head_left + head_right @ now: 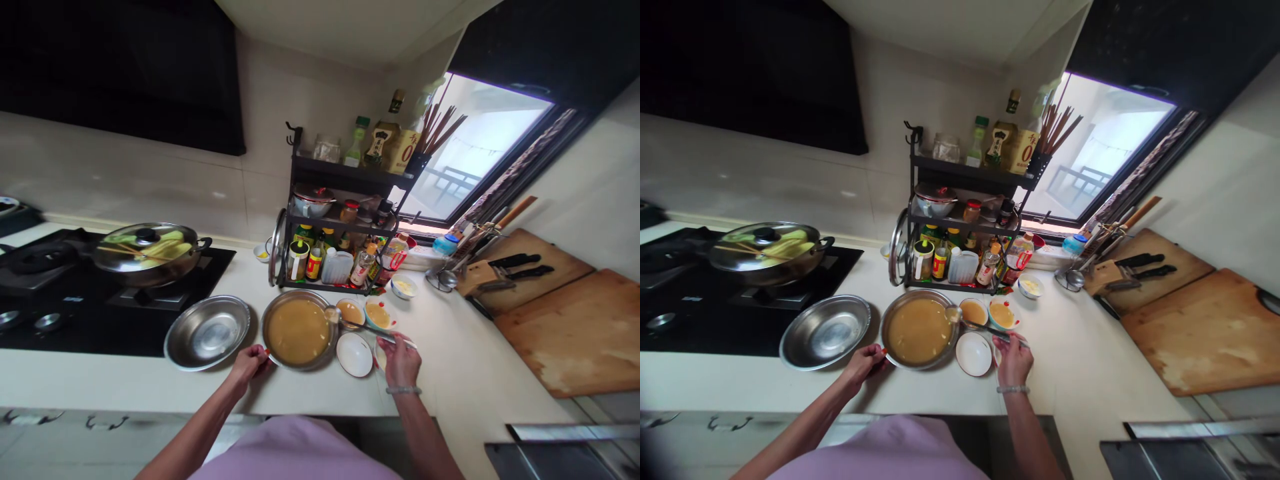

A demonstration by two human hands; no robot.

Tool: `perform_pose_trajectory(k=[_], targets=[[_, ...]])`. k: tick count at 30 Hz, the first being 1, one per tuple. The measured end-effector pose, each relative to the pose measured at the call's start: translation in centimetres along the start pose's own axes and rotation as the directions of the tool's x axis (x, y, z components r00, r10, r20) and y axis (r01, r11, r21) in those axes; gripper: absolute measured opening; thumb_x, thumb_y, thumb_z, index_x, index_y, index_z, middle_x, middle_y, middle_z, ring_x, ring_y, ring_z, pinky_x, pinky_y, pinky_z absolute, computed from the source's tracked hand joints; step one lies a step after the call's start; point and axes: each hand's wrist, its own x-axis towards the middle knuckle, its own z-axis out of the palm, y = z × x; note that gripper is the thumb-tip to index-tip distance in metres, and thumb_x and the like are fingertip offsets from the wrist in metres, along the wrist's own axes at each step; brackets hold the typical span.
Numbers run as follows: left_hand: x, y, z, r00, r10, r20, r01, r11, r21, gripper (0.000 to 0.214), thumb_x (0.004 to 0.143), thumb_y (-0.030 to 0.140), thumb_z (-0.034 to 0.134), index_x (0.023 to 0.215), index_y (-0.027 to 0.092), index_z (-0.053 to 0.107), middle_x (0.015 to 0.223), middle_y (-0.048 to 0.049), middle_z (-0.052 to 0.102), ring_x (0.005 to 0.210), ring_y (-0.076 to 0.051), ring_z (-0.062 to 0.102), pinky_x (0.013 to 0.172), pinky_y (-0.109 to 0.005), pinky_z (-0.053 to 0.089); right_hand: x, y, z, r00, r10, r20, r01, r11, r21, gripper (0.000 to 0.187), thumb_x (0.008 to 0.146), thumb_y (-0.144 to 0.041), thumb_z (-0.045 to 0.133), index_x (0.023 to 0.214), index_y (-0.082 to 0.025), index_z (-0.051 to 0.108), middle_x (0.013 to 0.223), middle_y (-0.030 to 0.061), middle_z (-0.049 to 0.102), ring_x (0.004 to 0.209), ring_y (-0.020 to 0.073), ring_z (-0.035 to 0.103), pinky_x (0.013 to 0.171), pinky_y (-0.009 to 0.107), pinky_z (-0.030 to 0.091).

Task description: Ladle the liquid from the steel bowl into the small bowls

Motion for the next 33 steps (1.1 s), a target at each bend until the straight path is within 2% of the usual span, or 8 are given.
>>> perform_pose_trajectory(k=[6,11,13,16,20,22,27,33], targets=[[-0.1,0.1,0.0,1.000,0.005,0.007,-0.005,1.000,0.030,0.046,0.040,0.046,0.080,0.054,0.020,0.046,0.048,0.0025,0.058,0.044,-0.009,0.049,0.046,-0.021,0.032,4.0,-2.0,-2.7,0.970,-0.171,-0.171,0.166,0.985,-0.042,0.027,0.060,-0.034,0.073,0.072,-0.015,0.058,0.053,-0.0025,0.061,0.045,0.0181,0.064,0.051,0.033,0.060],[0.0,0.1,-0.1,1.000,0.007,0.000,-0.007,0.999,0.048,0.046,0.041,0.047,0.080,0.053,0.020,0.045,0.048,0.0022,0.056,0.044,-0.010,0.049,0.046,-0.022,0.032,5.7,-2.3,-4.6,0.915,-0.345,-0.208,0.289,0.922,-0.257,0.032,0.067,-0.044,0.067,0.077,-0.016,0.058,0.061,-0.0012,0.062,0.047,0.0181,0.065,0.049,0.032,0.057],[0.0,0.0,-0.1,1.000,0.010,0.003,-0.011,0.999,0.044,0.046,0.041,0.047,0.080,0.053,0.020,0.045,0.048,0.0021,0.057,0.044,-0.010,0.050,0.046,-0.021,0.032,5.6,-1.9,-5.2,0.911,-0.391,-0.128,0.317,0.865,-0.390,0.036,0.072,-0.049,0.062,0.084,-0.015,0.060,0.060,-0.0005,0.063,0.051,0.0192,0.067,0.055,0.033,0.057],[-0.1,0.1,0.0,1.000,0.013,0.018,-0.013,0.999,0.044,0.045,0.042,0.046,0.079,0.053,0.020,0.043,0.048,0.0020,0.057,0.043,-0.009,0.049,0.045,-0.021,0.029,4.8,-1.3,-5.7,0.884,-0.461,0.083,0.430,0.729,-0.532,0.041,0.077,-0.053,0.055,0.092,-0.016,0.063,0.068,0.0039,0.067,0.063,0.0218,0.069,0.069,0.038,0.057],[-0.4,0.4,0.0,1.000,0.009,0.016,-0.010,0.999,0.035,0.044,0.042,0.046,0.079,0.053,0.020,0.045,0.048,0.0017,0.057,0.044,-0.010,0.050,0.046,-0.021,0.031,2.8,-1.1,-5.1,0.756,-0.510,0.412,0.655,0.575,-0.491,0.034,0.082,-0.048,0.056,0.095,-0.019,0.066,0.095,0.0109,0.071,0.085,0.0235,0.069,0.083,0.042,0.055],[-0.4,0.5,0.1,1.000,0.004,0.009,-0.004,1.000,0.026,0.045,0.041,0.045,0.079,0.053,0.020,0.044,0.048,0.0019,0.058,0.045,-0.010,0.050,0.048,-0.022,0.033,1.5,-1.2,-4.1,0.733,-0.496,0.464,0.677,0.597,-0.430,0.032,0.084,-0.046,0.055,0.097,-0.019,0.067,0.101,0.0113,0.070,0.088,0.0231,0.068,0.084,0.041,0.055],[-0.4,0.5,0.1,1.000,-0.006,-0.006,0.006,1.000,0.025,0.045,0.039,0.046,0.078,0.053,0.020,0.044,0.047,0.0021,0.056,0.044,-0.009,0.049,0.049,-0.022,0.034,-2.9,-0.3,-0.6,0.815,-0.359,0.454,0.537,0.763,-0.360,0.034,0.085,-0.047,0.054,0.099,-0.019,0.067,0.083,0.0080,0.073,0.071,0.0224,0.070,0.072,0.037,0.057],[-0.2,0.4,0.1,1.000,0.013,0.009,-0.013,0.999,0.046,0.043,0.041,0.045,0.078,0.053,0.020,0.045,0.048,0.0006,0.057,0.044,-0.010,0.050,0.046,-0.022,0.030,-7.1,3.1,2.0,0.737,-0.207,0.644,0.497,0.812,-0.307,0.032,0.087,-0.049,0.052,0.094,-0.022,0.069,0.084,0.0083,0.074,0.071,0.0227,0.071,0.068,0.037,0.058]])
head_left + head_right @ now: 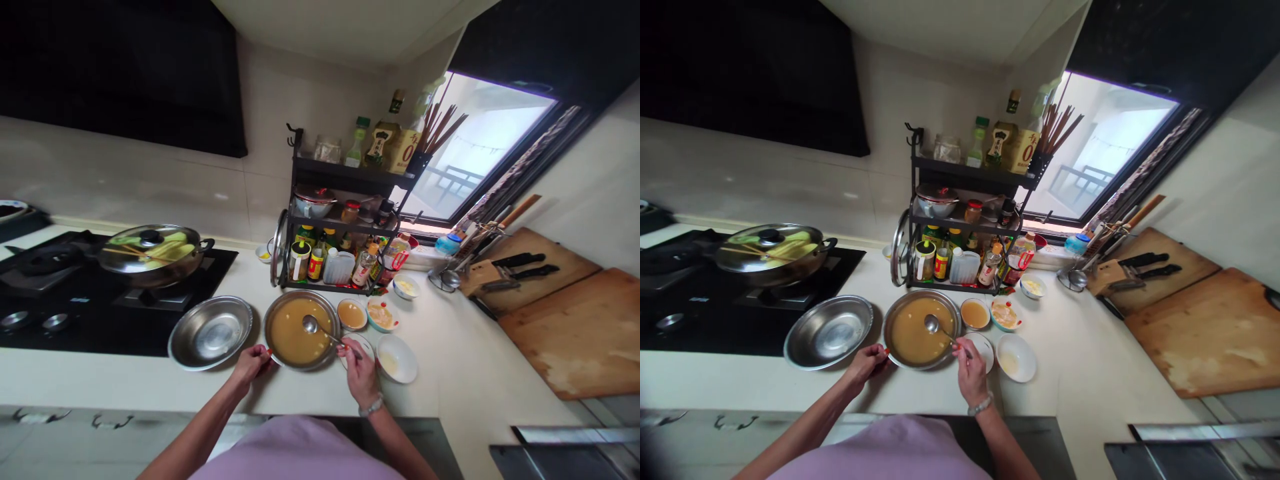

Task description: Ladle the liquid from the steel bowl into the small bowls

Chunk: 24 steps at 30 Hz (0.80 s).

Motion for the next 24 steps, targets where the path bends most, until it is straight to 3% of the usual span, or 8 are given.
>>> perform_pose_trajectory(k=[3,9,15,24], targets=[[0.2,-0.2,0.0,1.000,0.011,0.000,-0.011,1.000,-0.001,0.043,0.043,0.045,0.078,0.052,0.020,0.044,0.047,0.0008,0.056,0.043,-0.010,0.048,0.045,-0.021,0.029,-0.2,0.7,1.2,0.996,0.087,0.014,-0.088,0.995,0.055,0.037,0.085,-0.053,0.052,0.094,-0.021,0.067,0.076,0.0080,0.073,0.069,0.0239,0.071,0.066,0.037,0.059],[0.0,-0.1,0.0,1.000,0.014,0.002,-0.014,1.000,-0.011,0.043,0.043,0.045,0.078,0.053,0.020,0.044,0.047,0.0012,0.056,0.041,-0.009,0.046,0.043,-0.020,0.027,1.1,1.6,0.4,0.915,0.360,-0.181,-0.309,0.915,0.258,0.042,0.076,-0.056,0.060,0.090,-0.017,0.063,0.072,0.0081,0.073,0.062,0.0242,0.071,0.065,0.038,0.059],[-0.2,0.2,0.0,1.000,-0.010,0.012,0.010,1.000,-0.018,0.044,0.044,0.044,0.079,0.053,0.020,0.043,0.047,0.0019,0.057,0.044,-0.009,0.050,0.045,-0.021,0.032,1.9,1.4,-1.2,0.833,0.454,-0.316,-0.286,0.842,0.458,0.037,0.068,-0.050,0.068,0.084,-0.017,0.059,0.065,0.0030,0.070,0.054,0.0213,0.068,0.059,0.035,0.059],[0.2,-0.4,-0.1,1.000,0.006,-0.010,-0.006,0.999,-0.038,0.044,0.041,0.045,0.079,0.054,0.020,0.045,0.047,0.0026,0.057,0.043,-0.009,0.049,0.047,-0.021,0.034,2.9,1.3,-4.5,0.789,0.490,-0.371,-0.266,0.816,0.514,0.029,0.065,-0.039,0.070,0.081,-0.018,0.058,0.056,-0.0011,0.066,0.053,0.0211,0.069,0.055,0.031,0.060]])
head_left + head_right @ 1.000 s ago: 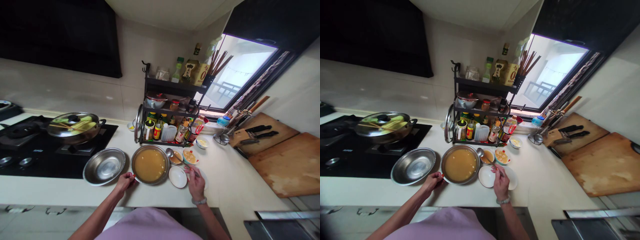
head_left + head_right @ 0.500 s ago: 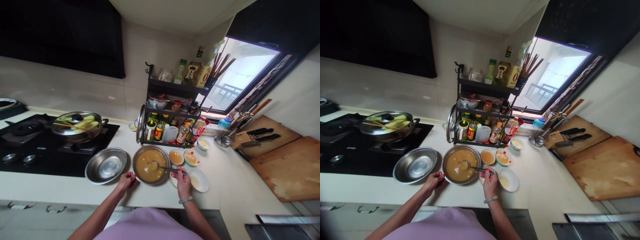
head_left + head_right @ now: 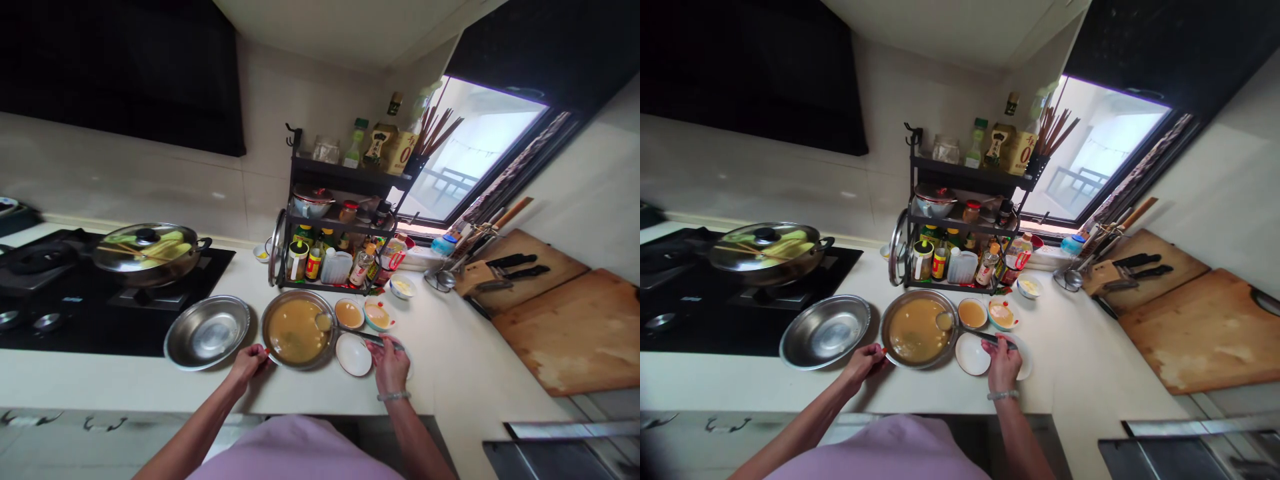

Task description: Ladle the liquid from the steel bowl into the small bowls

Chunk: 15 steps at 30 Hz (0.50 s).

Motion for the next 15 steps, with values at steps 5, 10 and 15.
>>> perform_pose_trajectory(k=[5,10,15], targets=[[-0.2,0.2,0.0,1.000,0.000,0.003,0.000,1.000,0.017,0.045,0.042,0.046,0.079,0.055,0.020,0.045,0.047,0.0023,0.057,0.043,-0.010,0.049,0.046,-0.021,0.032,2.6,-1.6,-1.9,0.990,-0.088,-0.113,0.090,0.996,0.021,0.027,0.063,-0.035,0.071,0.077,-0.017,0.058,0.055,-0.0015,0.065,0.050,0.0200,0.068,0.055,0.033,0.061],[-0.3,0.2,0.1,1.000,0.001,-0.004,-0.001,1.000,0.026,0.046,0.041,0.048,0.080,0.055,0.020,0.046,0.046,0.0022,0.057,0.043,-0.009,0.048,0.046,-0.022,0.031,5.6,-3.0,-4.2,0.939,-0.210,-0.273,0.218,0.976,0.001,0.028,0.061,-0.035,0.073,0.073,-0.015,0.057,0.055,-0.0022,0.062,0.046,0.0186,0.065,0.052,0.034,0.060],[-0.2,0.2,0.1,1.000,-0.010,-0.011,0.010,1.000,0.006,0.047,0.039,0.047,0.081,0.055,0.020,0.046,0.047,0.0029,0.058,0.043,-0.009,0.050,0.047,-0.022,0.033,7.0,-2.8,-5.9,0.888,-0.374,-0.268,0.319,0.920,-0.228,0.036,0.069,-0.048,0.068,0.080,-0.015,0.058,0.060,-0.0012,0.062,0.048,0.0188,0.066,0.051,0.032,0.058]])
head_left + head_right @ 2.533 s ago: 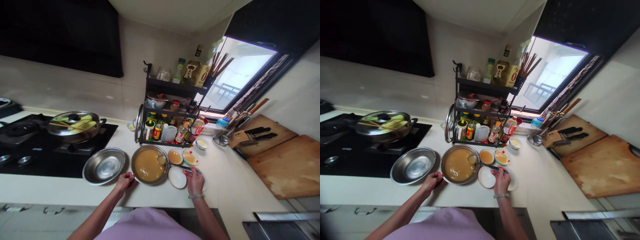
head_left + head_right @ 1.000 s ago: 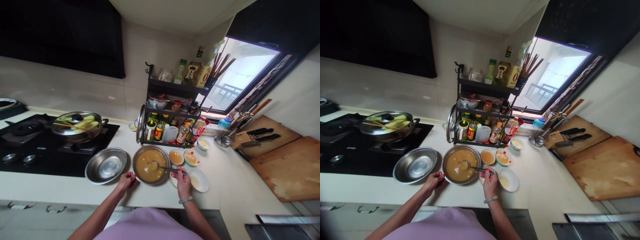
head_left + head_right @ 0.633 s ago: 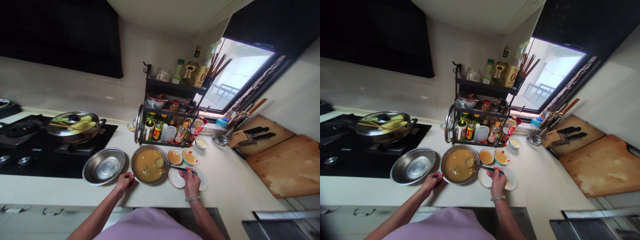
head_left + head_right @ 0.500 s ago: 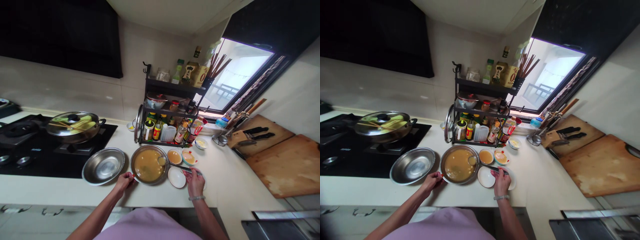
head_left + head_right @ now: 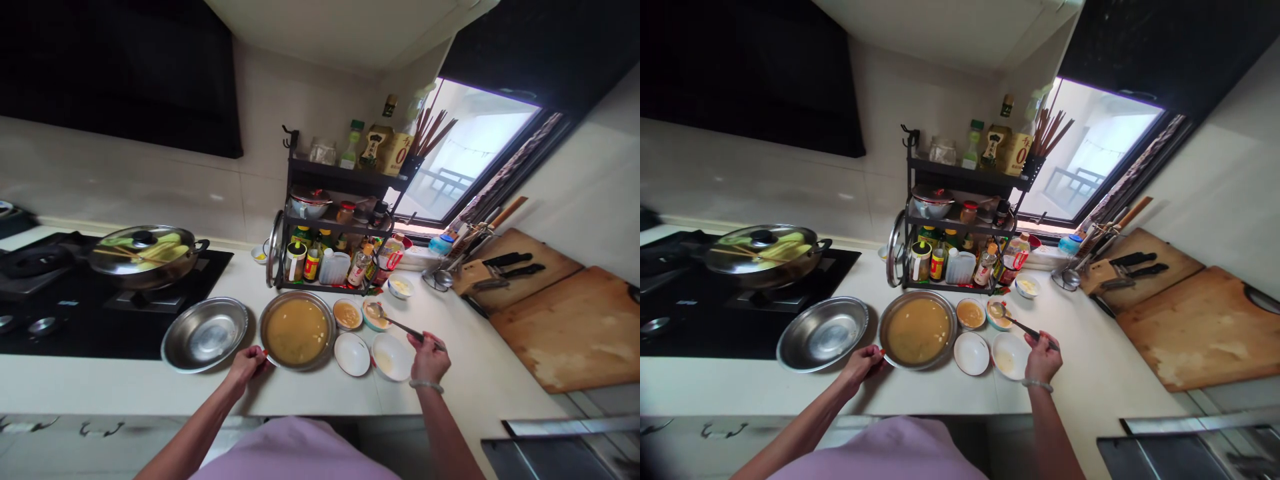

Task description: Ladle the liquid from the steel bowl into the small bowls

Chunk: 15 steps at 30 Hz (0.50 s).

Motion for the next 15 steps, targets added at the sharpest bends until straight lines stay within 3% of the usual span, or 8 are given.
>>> perform_pose_trajectory(k=[4,6,8,10,11,15], targets=[[0.0,0.0,-0.1,1.000,-0.004,0.013,0.004,1.000,0.000,0.047,0.040,0.046,0.081,0.055,0.020,0.045,0.047,0.0033,0.058,0.044,-0.009,0.051,0.047,-0.022,0.034,-0.7,0.8,-0.8,0.965,-0.171,0.200,0.217,0.946,-0.241,0.042,0.080,-0.054,0.054,0.093,-0.015,0.061,0.065,0.0044,0.068,0.061,0.0231,0.071,0.063,0.037,0.058],[0.1,-0.1,-0.1,1.000,-0.003,0.014,0.003,1.000,0.002,0.046,0.041,0.046,0.080,0.055,0.020,0.046,0.047,0.0030,0.058,0.043,-0.009,0.050,0.046,-0.021,0.033,-1.3,0.7,-1.1,0.893,-0.296,0.338,0.395,0.875,-0.279,0.040,0.085,-0.051,0.049,0.097,-0.015,0.063,0.078,0.0094,0.072,0.069,0.0236,0.072,0.068,0.038,0.058],[0.1,-0.1,-0.1,1.000,-0.008,0.011,0.008,1.000,0.003,0.046,0.040,0.046,0.080,0.055,0.019,0.046,0.046,0.0026,0.058,0.043,-0.009,0.050,0.045,-0.021,0.032,-2.1,0.2,-1.2,0.792,-0.397,0.464,0.546,0.801,-0.246,0.035,0.088,-0.045,0.048,0.100,-0.017,0.064,0.092,0.0123,0.072,0.075,0.0230,0.072,0.073,0.038,0.058],[0.1,0.0,0.0,1.000,-0.015,0.002,0.015,1.000,-0.001,0.045,0.039,0.044,0.080,0.054,0.020,0.045,0.046,0.0026,0.058,0.042,-0.009,0.050,0.045,-0.020,0.031,-3.1,-0.6,-0.9,0.725,-0.446,0.525,0.606,0.775,-0.179,0.032,0.091,-0.041,0.047,0.102,-0.018,0.065,0.099,0.0124,0.071,0.079,0.0220,0.071,0.076,0.038,0.058],[0.1,0.0,0.0,1.000,-0.018,-0.001,0.018,1.000,-0.006,0.045,0.039,0.043,0.080,0.054,0.020,0.045,0.045,0.0028,0.058,0.042,-0.009,0.049,0.045,-0.020,0.031,-3.8,-1.1,-0.6,0.721,-0.447,0.529,0.597,0.788,-0.149,0.031,0.092,-0.041,0.047,0.103,-0.018,0.065,0.099,0.0119,0.072,0.078,0.0215,0.071,0.075,0.037,0.058],[0.0,0.1,0.1,1.000,-0.022,-0.003,0.021,0.999,-0.030,0.042,0.040,0.040,0.079,0.053,0.020,0.044,0.045,0.0032,0.057,0.043,-0.008,0.050,0.047,-0.021,0.035,-7.3,-2.2,1.2,0.781,-0.311,0.542,0.422,0.902,-0.091,0.033,0.093,-0.043,0.045,0.103,-0.017,0.064,0.084,0.0084,0.073,0.072,0.0212,0.071,0.072,0.036,0.058]])
